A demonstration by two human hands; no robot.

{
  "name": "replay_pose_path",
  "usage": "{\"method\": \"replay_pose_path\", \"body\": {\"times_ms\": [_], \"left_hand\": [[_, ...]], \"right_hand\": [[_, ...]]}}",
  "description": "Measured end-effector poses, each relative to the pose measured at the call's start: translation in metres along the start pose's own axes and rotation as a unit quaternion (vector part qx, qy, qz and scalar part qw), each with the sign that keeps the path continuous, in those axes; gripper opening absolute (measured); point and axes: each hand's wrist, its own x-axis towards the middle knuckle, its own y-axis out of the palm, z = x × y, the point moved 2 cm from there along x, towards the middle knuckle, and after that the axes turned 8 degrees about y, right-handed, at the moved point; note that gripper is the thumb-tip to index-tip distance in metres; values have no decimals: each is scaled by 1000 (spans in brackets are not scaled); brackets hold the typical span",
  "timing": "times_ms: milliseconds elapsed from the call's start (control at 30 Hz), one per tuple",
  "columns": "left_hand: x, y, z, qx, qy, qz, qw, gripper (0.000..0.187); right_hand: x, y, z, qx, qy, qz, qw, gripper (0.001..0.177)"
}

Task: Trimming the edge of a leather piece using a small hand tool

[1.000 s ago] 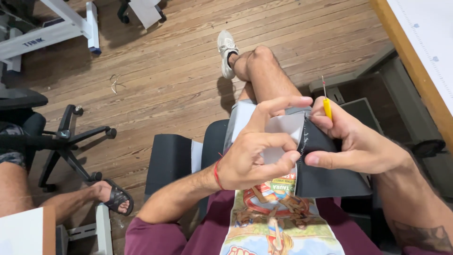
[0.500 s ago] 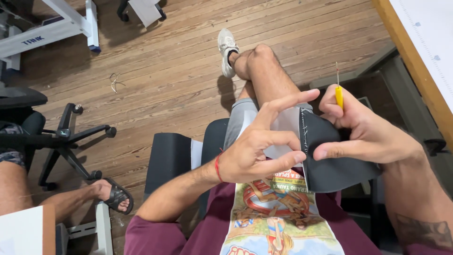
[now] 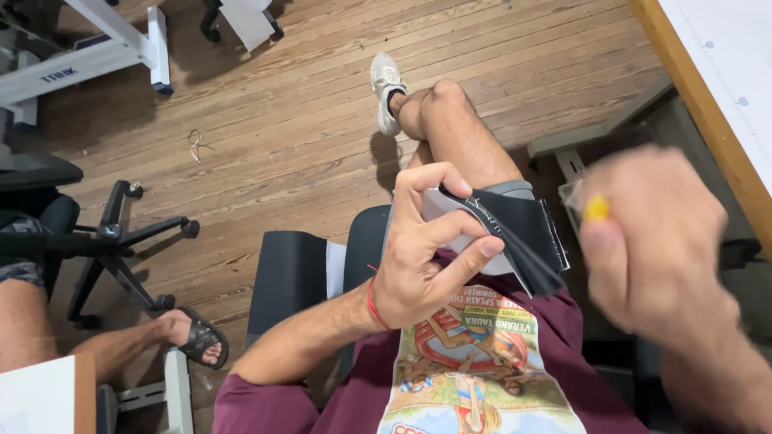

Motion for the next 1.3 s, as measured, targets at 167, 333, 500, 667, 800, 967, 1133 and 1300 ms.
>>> {"method": "replay_pose_path", "body": {"times_ms": [167,333,500,667,800,967,1133,1300], "left_hand": [[-4,0,0,30,0,-19,999,24],[-6,0,-1,46,32,-41,998,20],[-4,0,-1,52,46,-38,997,19],[-6,0,-1,70,79,-39,994,22],[-6,1,-1,97,96,-45,990,18],[-6,-1,-2,72,84,-38,993,19],[-3,4,-4,67,99,-21,993,18],[3,-4,-4,36,74,-25,996,18]], "right_hand": [[-17,-5,45,-140,-69,19,988,55],[-19,1,46,-172,-74,19,982,51],[-19,4,42,-166,-77,26,983,49],[-21,4,40,-144,-64,36,987,48],[-20,8,40,-138,-63,31,988,49],[-20,22,35,-128,-63,23,990,51],[-12,21,35,97,-44,9,994,45],[-5,1,32,177,10,21,984,53]]}}
